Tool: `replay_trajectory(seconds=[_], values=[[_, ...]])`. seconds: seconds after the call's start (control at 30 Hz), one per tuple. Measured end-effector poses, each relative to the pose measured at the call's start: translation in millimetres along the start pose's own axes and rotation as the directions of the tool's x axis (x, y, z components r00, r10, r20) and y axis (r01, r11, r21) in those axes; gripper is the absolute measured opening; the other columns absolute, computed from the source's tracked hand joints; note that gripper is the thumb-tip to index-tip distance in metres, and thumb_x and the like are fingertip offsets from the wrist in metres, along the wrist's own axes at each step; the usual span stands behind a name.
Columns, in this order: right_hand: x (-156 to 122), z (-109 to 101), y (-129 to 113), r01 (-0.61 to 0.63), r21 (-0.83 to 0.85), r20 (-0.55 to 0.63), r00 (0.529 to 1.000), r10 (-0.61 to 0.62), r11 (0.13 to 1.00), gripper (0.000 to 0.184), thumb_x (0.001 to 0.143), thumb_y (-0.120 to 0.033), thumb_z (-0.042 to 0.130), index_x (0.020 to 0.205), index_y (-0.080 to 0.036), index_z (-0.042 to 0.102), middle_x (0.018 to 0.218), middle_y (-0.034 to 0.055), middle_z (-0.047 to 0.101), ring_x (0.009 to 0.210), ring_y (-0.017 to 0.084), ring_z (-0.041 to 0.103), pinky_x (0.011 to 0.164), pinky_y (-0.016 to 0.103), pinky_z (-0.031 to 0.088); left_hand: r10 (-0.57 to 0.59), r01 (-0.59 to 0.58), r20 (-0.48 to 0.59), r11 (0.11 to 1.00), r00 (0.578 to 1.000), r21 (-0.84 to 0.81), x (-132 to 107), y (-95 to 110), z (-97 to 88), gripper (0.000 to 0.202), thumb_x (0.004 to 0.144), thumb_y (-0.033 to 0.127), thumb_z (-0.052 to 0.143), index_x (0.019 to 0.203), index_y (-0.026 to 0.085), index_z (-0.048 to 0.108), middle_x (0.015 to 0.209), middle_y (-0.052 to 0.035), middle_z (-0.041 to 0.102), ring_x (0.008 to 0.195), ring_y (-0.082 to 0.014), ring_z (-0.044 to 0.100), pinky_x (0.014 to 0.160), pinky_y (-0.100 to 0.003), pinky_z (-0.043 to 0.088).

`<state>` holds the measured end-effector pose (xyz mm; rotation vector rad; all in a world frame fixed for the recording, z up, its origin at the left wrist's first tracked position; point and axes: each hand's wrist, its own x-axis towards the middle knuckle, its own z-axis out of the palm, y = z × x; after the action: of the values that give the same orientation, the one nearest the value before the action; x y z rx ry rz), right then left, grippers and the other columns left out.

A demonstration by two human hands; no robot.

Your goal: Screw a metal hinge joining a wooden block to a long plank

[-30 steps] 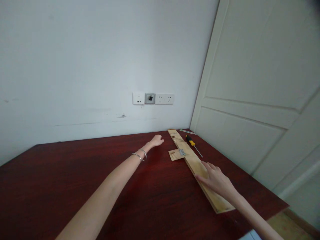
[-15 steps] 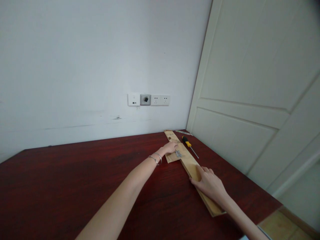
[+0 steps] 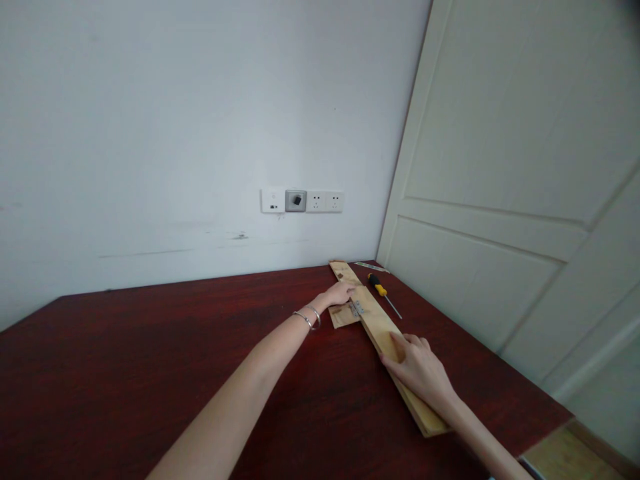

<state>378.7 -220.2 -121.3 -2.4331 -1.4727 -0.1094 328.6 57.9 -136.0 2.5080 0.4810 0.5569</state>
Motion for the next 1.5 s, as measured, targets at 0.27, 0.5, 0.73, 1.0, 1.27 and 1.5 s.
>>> replay_trajectory(seconds=[0.27, 0.5, 0.73, 1.0, 1.27, 1.5], values=[[-14, -11, -18, 0.061, -0.005, -0.068, 0.996, -0.061, 0.998, 0.049, 0.080, -0.050, 0.051, 0.119, -0.021, 0.059, 0.115, 0.0125, 0.059, 0.108, 0.031, 0.052, 0.086, 0.039, 0.046, -0.241, 0.208, -0.345, 0.969, 0.907, -0.130, -22, -6, -37.5, 0.018, 0.080, 0.018, 0.061, 0.095, 0.010, 0.067, 0.104, -0.0156, 0.067, 0.094, -0.0235, 0.060, 0.083, -0.032, 0.045], [-29, -15, -53, 0.155, 0.033, -0.086, 0.985, -0.152, 0.987, 0.048, 0.079, -0.050, 0.052, 0.119, -0.024, 0.058, 0.118, 0.0110, 0.059, 0.106, 0.031, 0.053, 0.085, 0.040, 0.047, -0.456, 0.283, -0.524, 0.881, 0.719, -0.378, -62, -32, -80.1, 0.019, 0.084, 0.027, 0.059, 0.091, 0.012, 0.068, 0.093, -0.0106, 0.070, 0.085, -0.0207, 0.064, 0.077, -0.030, 0.048], [-38, -6, -93, 0.270, 0.099, -0.067, 0.962, -0.264, 0.958, 0.047, 0.077, -0.046, 0.057, 0.119, -0.024, 0.058, 0.118, 0.0117, 0.059, 0.106, 0.031, 0.053, 0.085, 0.040, 0.047, -0.634, 0.223, -0.490, 0.719, 0.598, -0.658, -116, -71, -103.3, 0.019, 0.085, 0.024, 0.057, 0.090, 0.009, 0.067, 0.090, -0.0116, 0.071, 0.075, -0.0171, 0.067, 0.066, -0.027, 0.053], [-43, -15, -143, 0.366, 0.059, 0.039, 0.929, -0.369, 0.929, 0.056, 0.075, -0.041, 0.060, 0.126, -0.020, 0.052, 0.108, 0.0138, 0.058, 0.103, 0.032, 0.053, 0.081, 0.042, 0.047, -0.745, 0.220, -0.462, 0.613, 0.481, -0.759, -167, -97, -131.7, 0.012, 0.070, 0.020, 0.071, 0.073, 0.009, 0.066, 0.075, -0.0103, 0.070, 0.069, -0.0184, 0.067, 0.065, -0.028, 0.053], [-59, -12, -183, 0.408, 0.043, 0.052, 0.911, -0.410, 0.912, 0.052, 0.075, -0.045, 0.060, 0.119, -0.018, 0.056, 0.100, 0.0136, 0.054, 0.097, 0.032, 0.055, 0.072, 0.039, 0.049, -0.768, 0.377, -0.446, 0.624, 0.460, -0.684, -193, -108, -147.1, 0.013, 0.067, 0.017, 0.073, 0.065, 0.010, 0.062, 0.063, -0.0061, 0.065, 0.064, -0.0161, 0.062, 0.059, -0.024, 0.048], [-74, -3, -205, 0.356, 0.065, 0.041, 0.932, -0.359, 0.932, 0.052, 0.077, -0.046, 0.057, 0.119, -0.015, 0.057, 0.095, 0.0135, 0.053, 0.092, 0.031, 0.056, 0.068, 0.039, 0.050, -0.766, 0.535, -0.440, 0.643, 0.470, -0.548, -196, -109, -148.5, 0.017, 0.071, 0.017, 0.070, 0.061, 0.011, 0.057, 0.059, -0.0045, 0.061, 0.065, -0.0158, 0.059, 0.055, -0.021, 0.043]])
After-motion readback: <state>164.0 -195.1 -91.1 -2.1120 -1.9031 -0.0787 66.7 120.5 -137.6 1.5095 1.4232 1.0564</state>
